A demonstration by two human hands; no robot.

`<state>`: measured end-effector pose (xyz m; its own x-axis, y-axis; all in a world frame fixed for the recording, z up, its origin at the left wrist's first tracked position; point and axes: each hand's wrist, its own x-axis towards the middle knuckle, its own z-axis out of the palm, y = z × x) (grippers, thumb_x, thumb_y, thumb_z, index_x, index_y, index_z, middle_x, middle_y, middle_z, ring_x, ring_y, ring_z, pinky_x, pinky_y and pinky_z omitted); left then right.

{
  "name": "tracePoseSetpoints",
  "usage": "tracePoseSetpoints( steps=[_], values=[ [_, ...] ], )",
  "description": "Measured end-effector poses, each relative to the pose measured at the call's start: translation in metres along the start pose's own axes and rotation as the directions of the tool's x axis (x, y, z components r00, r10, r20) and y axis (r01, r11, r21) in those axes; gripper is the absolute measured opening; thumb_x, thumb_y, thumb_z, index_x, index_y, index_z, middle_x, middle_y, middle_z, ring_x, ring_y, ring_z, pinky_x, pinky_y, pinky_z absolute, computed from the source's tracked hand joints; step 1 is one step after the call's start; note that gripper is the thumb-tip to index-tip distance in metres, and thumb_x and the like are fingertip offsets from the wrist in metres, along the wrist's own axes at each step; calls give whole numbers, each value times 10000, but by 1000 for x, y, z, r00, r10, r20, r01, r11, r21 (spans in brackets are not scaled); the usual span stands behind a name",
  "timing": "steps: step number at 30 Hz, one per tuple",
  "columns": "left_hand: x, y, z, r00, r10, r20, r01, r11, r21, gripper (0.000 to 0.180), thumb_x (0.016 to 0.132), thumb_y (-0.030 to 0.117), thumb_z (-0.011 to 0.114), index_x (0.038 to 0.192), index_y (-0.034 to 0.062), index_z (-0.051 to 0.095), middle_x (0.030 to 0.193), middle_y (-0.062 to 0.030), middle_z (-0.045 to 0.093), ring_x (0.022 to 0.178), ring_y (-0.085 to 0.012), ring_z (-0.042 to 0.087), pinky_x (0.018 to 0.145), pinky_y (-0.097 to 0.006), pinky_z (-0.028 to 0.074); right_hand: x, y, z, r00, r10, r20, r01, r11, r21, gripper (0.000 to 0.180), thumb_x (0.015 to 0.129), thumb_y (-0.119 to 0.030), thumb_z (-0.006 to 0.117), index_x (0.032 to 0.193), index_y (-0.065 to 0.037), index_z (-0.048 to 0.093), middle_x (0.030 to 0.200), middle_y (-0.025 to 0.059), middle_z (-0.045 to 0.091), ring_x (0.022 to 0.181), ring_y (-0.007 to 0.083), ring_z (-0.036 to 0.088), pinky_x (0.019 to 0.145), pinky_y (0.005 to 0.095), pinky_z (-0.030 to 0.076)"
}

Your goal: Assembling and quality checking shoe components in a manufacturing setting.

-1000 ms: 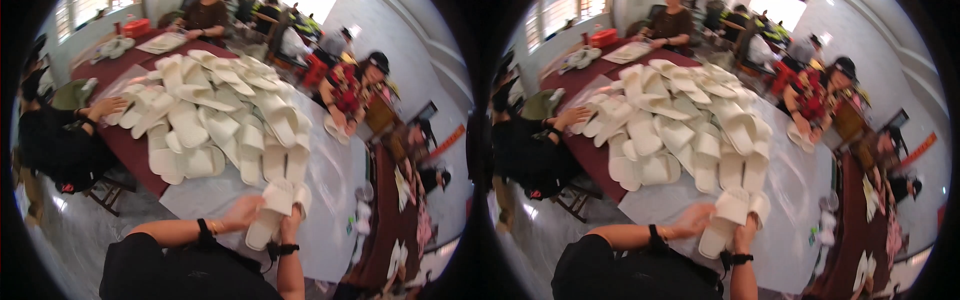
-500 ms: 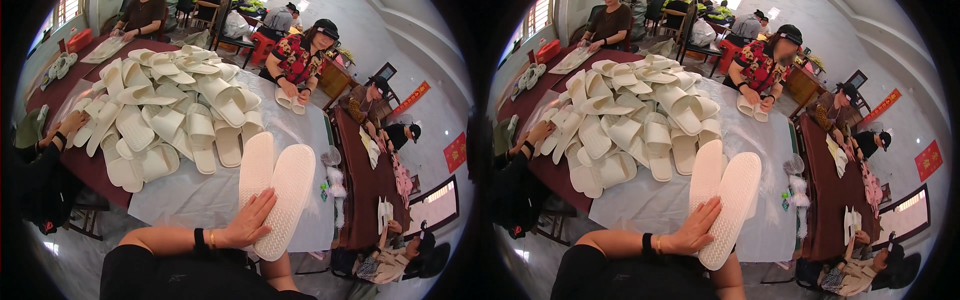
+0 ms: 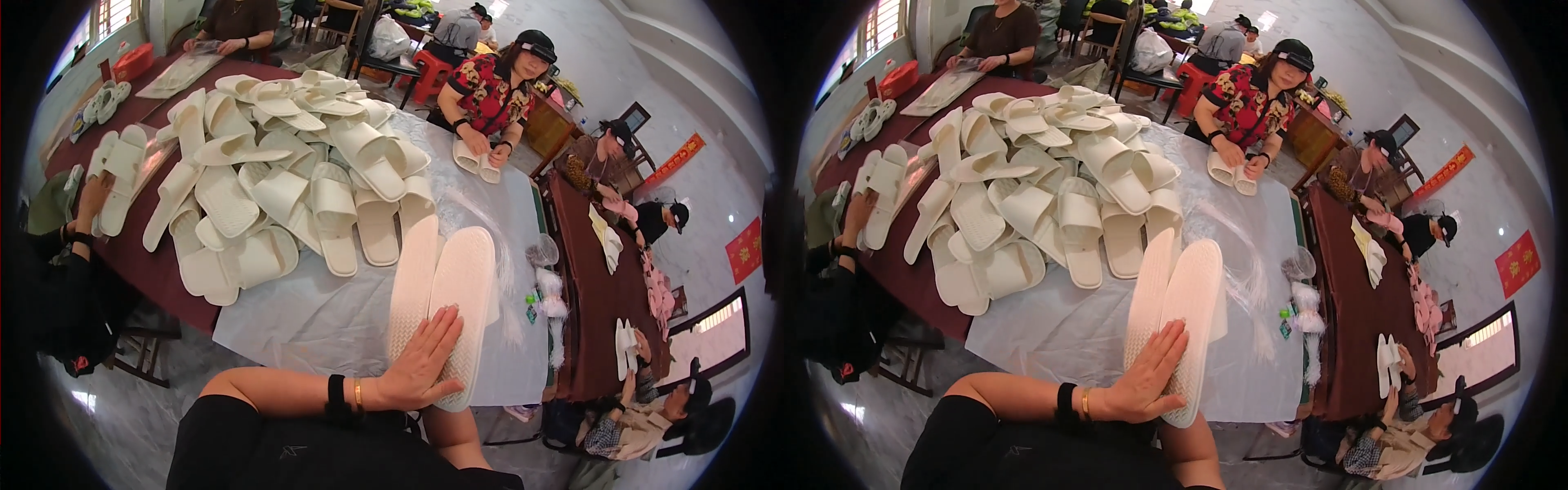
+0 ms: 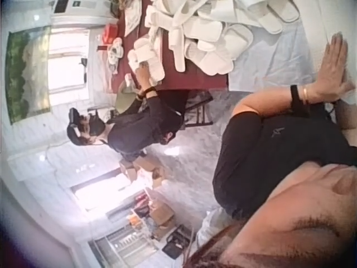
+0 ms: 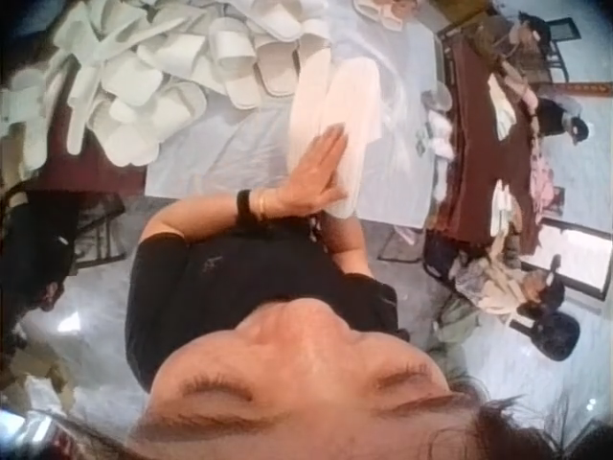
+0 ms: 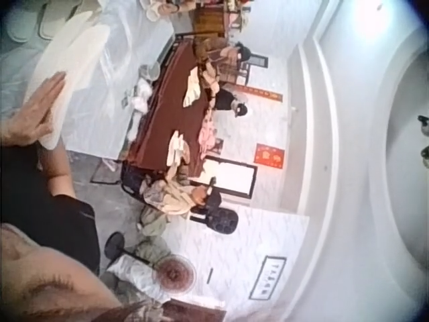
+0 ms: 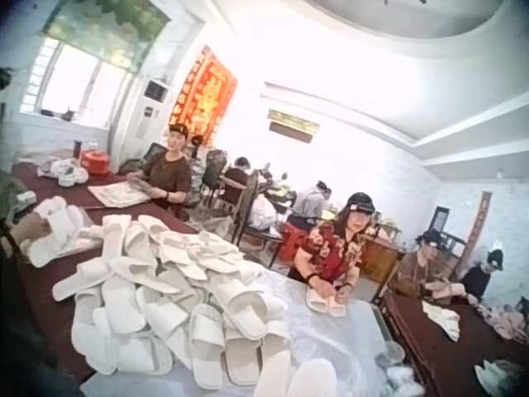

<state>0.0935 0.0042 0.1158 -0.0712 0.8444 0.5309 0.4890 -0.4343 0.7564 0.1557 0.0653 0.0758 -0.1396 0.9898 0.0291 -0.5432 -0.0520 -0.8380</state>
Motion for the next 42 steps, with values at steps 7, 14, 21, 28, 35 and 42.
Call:
tracePoseSetpoints(
  steps=[7,14,21,28,35,42],
  values=[
    [61,-47,-27,970,-206,-128,207,978,-6,751,949,435,434,1484,-11,152,1543,-237,133,1442,-366,111,1137,-527,87,8,2,37,982,73,176,-57,994,-95,363,965,-288,497,1152,13,580,1069,92,635,919,189,624,786,325,510],
    [11,-34,3,988,-56,-146,56,998,-7,634,980,334,391,1470,-17,194,1541,-220,162,1440,-355,129,1138,-524,110,-11,-4,-14,950,90,300,-44,986,-158,360,966,-290,495,1143,10,583,1066,90,636,915,194,626,783,330,512],
    [43,-99,-21,887,-241,-394,176,965,-194,591,990,253,364,1473,-29,171,1535,-249,134,1436,-374,109,1163,-432,121,3,1,23,956,65,286,-1,976,-219,343,971,-290,484,1097,10,590,1027,94,651,905,225,637,768,347,516],
    [19,-90,-1,913,-299,-276,198,919,-341,635,986,242,382,1466,-68,105,1518,-263,167,1429,-349,154,1162,-379,148,14,-2,21,834,-260,487,523,655,-546,283,929,-221,570,1054,29,610,988,100,663,852,211,647,739,344,520],
    [25,-75,-16,974,-135,-184,50,913,-404,653,1001,279,398,1484,-26,81,1532,-222,150,1421,-319,178,1156,-363,165,27,7,16,964,-99,247,181,924,-338,234,945,-195,512,944,9,628,875,63,643,737,153,617,649,285,507],
    [-11,-83,-36,867,-324,380,448,169,-878,747,970,605,276,1502,92,169,1478,-104,345,1343,-192,343,1119,-350,256,69,-5,15,984,-37,175,77,970,-231,268,935,-138,489,1119,33,584,1053,91,634,928,180,618,778,305,501]
  ],
)
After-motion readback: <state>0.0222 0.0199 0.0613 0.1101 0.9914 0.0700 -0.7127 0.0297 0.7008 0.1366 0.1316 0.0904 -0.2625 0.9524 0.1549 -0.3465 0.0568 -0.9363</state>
